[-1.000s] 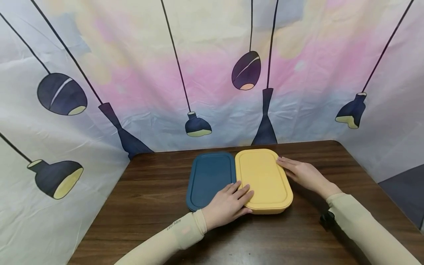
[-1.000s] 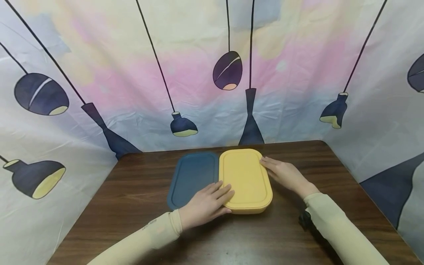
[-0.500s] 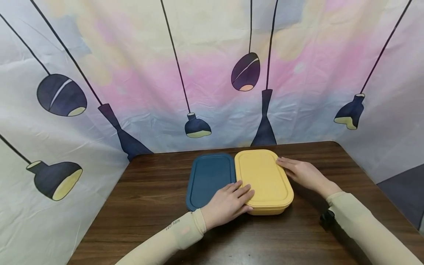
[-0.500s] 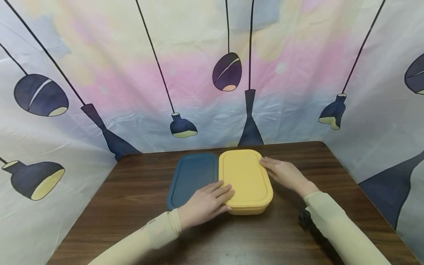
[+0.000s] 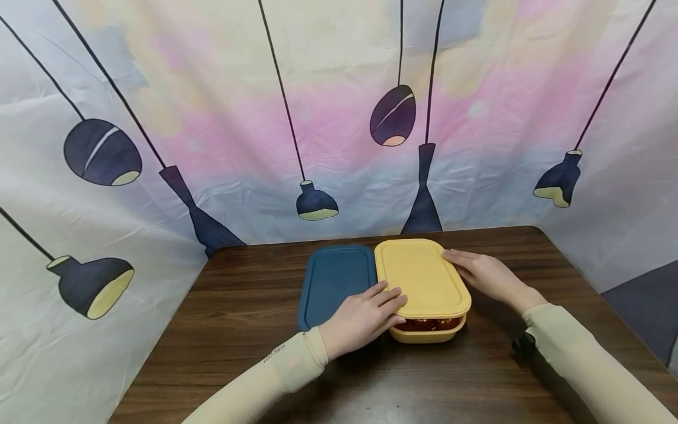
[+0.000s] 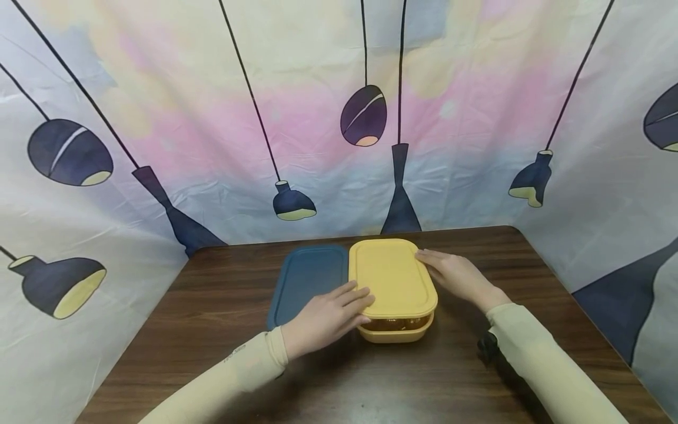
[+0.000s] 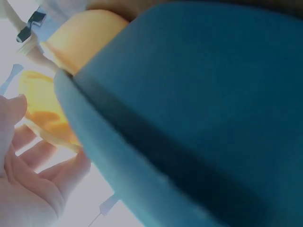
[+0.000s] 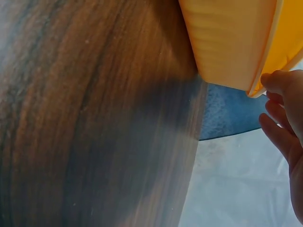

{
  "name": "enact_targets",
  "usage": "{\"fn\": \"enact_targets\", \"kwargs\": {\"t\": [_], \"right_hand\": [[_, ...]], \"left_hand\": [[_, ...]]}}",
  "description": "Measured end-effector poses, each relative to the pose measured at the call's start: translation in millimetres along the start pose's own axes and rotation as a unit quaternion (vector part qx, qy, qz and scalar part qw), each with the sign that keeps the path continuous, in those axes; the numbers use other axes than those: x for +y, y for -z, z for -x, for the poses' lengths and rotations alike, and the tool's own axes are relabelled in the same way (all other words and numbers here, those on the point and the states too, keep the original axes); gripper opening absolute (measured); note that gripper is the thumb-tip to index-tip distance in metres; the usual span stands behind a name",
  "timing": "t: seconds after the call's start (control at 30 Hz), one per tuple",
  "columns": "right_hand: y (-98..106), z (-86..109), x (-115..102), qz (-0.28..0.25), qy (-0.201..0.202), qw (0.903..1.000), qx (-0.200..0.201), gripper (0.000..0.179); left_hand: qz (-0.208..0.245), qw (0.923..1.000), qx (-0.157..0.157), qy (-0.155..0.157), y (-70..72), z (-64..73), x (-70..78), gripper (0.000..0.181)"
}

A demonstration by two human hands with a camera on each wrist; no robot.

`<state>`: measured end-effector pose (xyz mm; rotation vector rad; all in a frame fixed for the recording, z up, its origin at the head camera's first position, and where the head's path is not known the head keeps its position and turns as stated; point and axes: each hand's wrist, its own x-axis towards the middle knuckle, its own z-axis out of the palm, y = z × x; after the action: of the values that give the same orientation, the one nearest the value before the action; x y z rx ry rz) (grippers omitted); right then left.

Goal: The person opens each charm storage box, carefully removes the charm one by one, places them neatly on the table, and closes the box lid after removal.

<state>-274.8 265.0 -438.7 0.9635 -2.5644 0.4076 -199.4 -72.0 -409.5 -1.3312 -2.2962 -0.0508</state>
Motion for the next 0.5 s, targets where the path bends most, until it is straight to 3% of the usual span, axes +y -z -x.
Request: {"fn": "enact_targets", "kwargs": {"t": [0.27,0.5], "right_hand": [[0.9,-3.3,-0.2,-0.04,-0.018,0.999,-0.01,0.048],[-4.5,-6.4,0.1,-0.065,-0.003,0.9974,0.029,0.052]], "left_hand": [[0.056,0.9983,-0.001,0.017,14.3,-6.8,-5.1,0.034],[0.081,0.9965,0.004,0.022,21.1,-10.1,-10.1,0.03]]}}
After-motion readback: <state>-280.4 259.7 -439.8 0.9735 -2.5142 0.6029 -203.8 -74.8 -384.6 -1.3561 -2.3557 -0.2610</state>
